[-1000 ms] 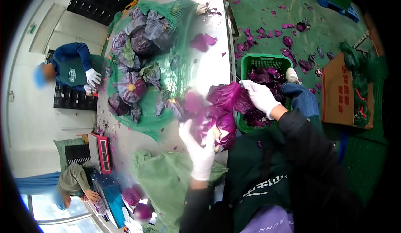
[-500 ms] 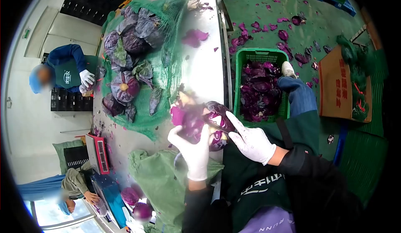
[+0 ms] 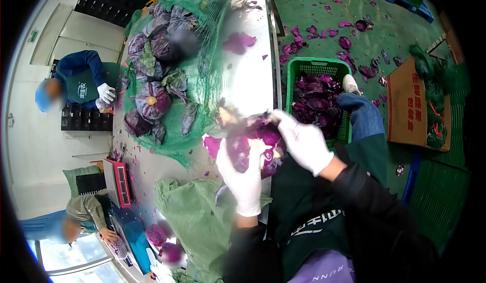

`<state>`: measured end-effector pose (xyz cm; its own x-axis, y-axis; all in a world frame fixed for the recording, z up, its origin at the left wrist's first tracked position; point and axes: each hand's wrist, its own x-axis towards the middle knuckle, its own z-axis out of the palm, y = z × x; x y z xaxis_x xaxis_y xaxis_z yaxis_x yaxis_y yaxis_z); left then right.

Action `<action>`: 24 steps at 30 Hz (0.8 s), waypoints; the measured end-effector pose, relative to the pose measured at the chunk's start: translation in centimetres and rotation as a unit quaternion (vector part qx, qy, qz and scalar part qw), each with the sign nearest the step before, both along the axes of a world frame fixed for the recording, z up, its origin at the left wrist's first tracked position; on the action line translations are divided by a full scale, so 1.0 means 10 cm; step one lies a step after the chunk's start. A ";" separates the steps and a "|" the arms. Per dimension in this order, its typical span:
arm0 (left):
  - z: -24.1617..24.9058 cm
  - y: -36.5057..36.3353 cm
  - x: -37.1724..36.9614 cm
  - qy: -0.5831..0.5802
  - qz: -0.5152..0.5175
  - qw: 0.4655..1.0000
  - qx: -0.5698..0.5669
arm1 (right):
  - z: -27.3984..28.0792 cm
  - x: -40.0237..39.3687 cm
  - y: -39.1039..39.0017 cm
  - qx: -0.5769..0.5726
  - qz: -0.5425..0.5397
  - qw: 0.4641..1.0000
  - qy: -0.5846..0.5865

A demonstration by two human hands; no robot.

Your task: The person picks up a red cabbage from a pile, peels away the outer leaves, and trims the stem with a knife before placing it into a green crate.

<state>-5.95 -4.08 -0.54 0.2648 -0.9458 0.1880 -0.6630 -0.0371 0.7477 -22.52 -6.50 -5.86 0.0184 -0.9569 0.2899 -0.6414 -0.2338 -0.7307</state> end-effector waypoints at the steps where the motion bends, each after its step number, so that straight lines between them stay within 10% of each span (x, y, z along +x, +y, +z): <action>1: -0.01 0.02 0.01 0.001 -0.001 1.000 -0.007 | 0.02 -0.12 -0.11 0.132 -0.013 0.988 -0.075; 8: 0.03 -0.03 0.10 0.148 -0.028 0.989 0.005 | -0.34 -0.33 -0.54 0.354 0.010 0.893 -0.278; 11: -0.05 -0.08 0.19 0.168 -0.028 0.985 0.002 | -0.12 -0.31 -0.41 0.211 -0.039 0.941 -0.260; 15: 0.09 -0.17 0.14 0.163 -0.078 0.983 0.039 | 0.46 -0.29 -0.37 -0.077 0.087 0.992 0.051; 19: 0.12 -0.24 0.24 0.156 -0.127 0.976 0.079 | 0.59 -0.28 -0.70 0.129 0.160 0.978 -0.019; 24: 0.15 -0.25 0.31 0.120 -0.191 0.971 0.073 | 0.26 -0.03 -0.92 -0.078 0.181 0.976 0.096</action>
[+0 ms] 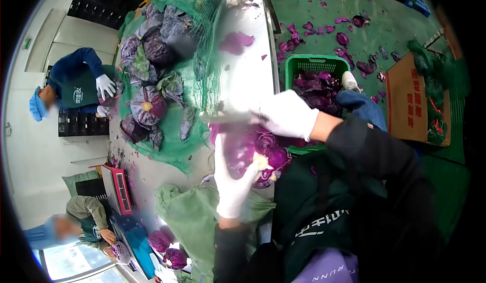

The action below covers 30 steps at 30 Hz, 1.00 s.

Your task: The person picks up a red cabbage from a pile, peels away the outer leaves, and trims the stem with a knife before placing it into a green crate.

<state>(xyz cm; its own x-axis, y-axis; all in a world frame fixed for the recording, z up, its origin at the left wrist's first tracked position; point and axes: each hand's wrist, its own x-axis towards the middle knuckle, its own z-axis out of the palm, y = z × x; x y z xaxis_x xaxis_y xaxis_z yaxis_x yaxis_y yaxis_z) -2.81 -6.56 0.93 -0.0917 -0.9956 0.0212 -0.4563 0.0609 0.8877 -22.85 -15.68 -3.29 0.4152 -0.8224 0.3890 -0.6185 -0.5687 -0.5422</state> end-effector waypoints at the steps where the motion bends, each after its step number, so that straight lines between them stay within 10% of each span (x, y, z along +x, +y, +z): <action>1: -0.03 0.01 0.04 0.003 -0.007 1.000 -0.009 | -0.06 -0.03 -0.12 0.084 -0.003 0.993 0.084; 7: -0.12 0.06 0.20 -0.010 -0.026 0.999 -0.030 | 0.07 -0.20 -0.22 0.221 0.116 0.961 -0.119; 13: -0.03 -0.10 0.13 0.031 -0.091 0.995 -0.010 | 0.44 -0.11 -0.11 0.326 0.157 0.930 0.054; 18: -0.07 -0.10 0.20 0.008 -0.097 0.995 -0.002 | 0.24 -0.07 -0.05 -0.055 0.080 0.995 0.023; 21: -0.02 -0.12 0.21 -0.101 -0.121 0.984 -0.080 | -0.28 -0.21 -0.45 0.065 0.003 0.992 0.104; 23: -0.01 -0.06 0.20 0.020 -0.088 0.996 -0.006 | -0.30 -0.27 -0.57 0.238 -0.020 0.963 0.122; 27: -0.07 -0.01 0.20 0.054 -0.037 0.998 0.021 | 0.17 -0.33 -0.23 0.205 0.002 0.977 -0.063; 30: -0.13 -0.11 0.23 0.038 -0.079 0.996 -0.011 | 0.51 -0.32 0.04 0.191 0.112 0.974 0.055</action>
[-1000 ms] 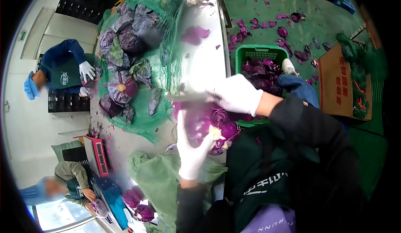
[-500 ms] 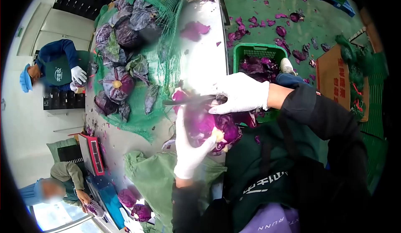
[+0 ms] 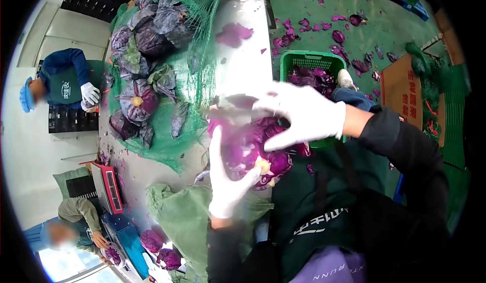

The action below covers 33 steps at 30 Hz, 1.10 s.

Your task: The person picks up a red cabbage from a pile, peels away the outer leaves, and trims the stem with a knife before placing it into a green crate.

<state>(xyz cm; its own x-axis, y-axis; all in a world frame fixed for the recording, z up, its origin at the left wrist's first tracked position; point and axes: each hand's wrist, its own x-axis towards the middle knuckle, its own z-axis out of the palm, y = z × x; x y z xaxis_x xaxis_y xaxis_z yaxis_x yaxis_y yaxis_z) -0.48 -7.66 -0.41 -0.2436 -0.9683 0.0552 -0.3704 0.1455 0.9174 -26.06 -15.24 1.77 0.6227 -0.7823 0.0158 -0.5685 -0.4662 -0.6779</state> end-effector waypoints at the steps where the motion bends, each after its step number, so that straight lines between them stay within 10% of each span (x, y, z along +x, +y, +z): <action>1: 0.00 -0.01 -0.01 0.003 -0.017 1.000 -0.001 | -0.07 0.03 0.09 -0.032 0.021 0.999 -0.025; 17: 0.06 -0.05 -0.09 -0.022 0.002 1.000 -0.001 | -0.37 0.29 -0.21 -0.111 -0.090 0.989 -0.031; 21: 0.13 0.03 -0.14 -0.022 0.017 1.000 0.012 | -0.72 0.20 -0.47 0.018 -0.118 0.990 0.079; 30: -0.06 0.24 -0.20 0.060 0.195 0.979 0.003 | -0.05 -0.12 0.13 -0.060 -0.281 0.945 -0.157; 33: -0.09 0.19 -0.31 0.109 0.275 0.955 0.000 | -0.15 0.04 0.81 0.131 -0.293 0.928 -0.192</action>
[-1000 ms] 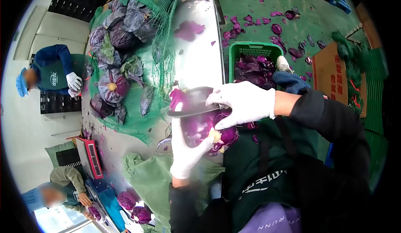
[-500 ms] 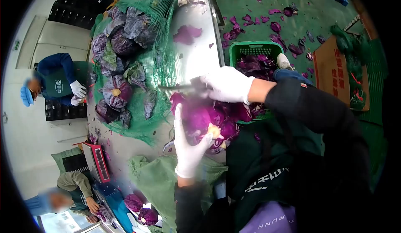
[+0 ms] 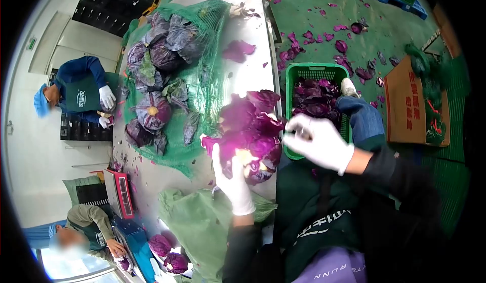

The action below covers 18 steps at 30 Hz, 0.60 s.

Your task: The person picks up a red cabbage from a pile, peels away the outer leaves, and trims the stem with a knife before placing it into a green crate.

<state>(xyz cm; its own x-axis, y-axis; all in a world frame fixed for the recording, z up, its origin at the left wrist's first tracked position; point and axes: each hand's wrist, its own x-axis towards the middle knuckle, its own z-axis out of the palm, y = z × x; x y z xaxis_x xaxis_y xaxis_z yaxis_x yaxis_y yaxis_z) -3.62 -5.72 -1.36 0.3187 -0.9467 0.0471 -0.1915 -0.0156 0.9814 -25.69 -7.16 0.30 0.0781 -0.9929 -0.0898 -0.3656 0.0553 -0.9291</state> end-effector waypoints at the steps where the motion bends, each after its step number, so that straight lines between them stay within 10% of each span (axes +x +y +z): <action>1: 0.01 -0.01 -0.02 0.057 0.013 0.998 0.012 | -0.12 0.13 0.15 0.005 -0.004 1.000 -0.017; 5: -0.03 0.03 0.02 -0.025 -0.004 1.000 0.007 | -0.29 0.59 0.08 -0.004 -0.084 0.994 -0.073; 12: 0.68 0.25 0.60 -0.213 -0.198 0.921 0.260 | -0.15 0.46 -0.60 -0.020 0.120 0.992 0.017; 14: 0.83 0.06 0.63 -0.418 -0.230 0.879 0.007 | -0.27 0.49 -0.65 -0.069 0.139 0.988 -0.007; 18: 0.36 -0.42 0.69 -0.294 -0.363 0.884 -0.003 | -0.20 0.46 -0.62 -0.079 0.164 0.983 0.021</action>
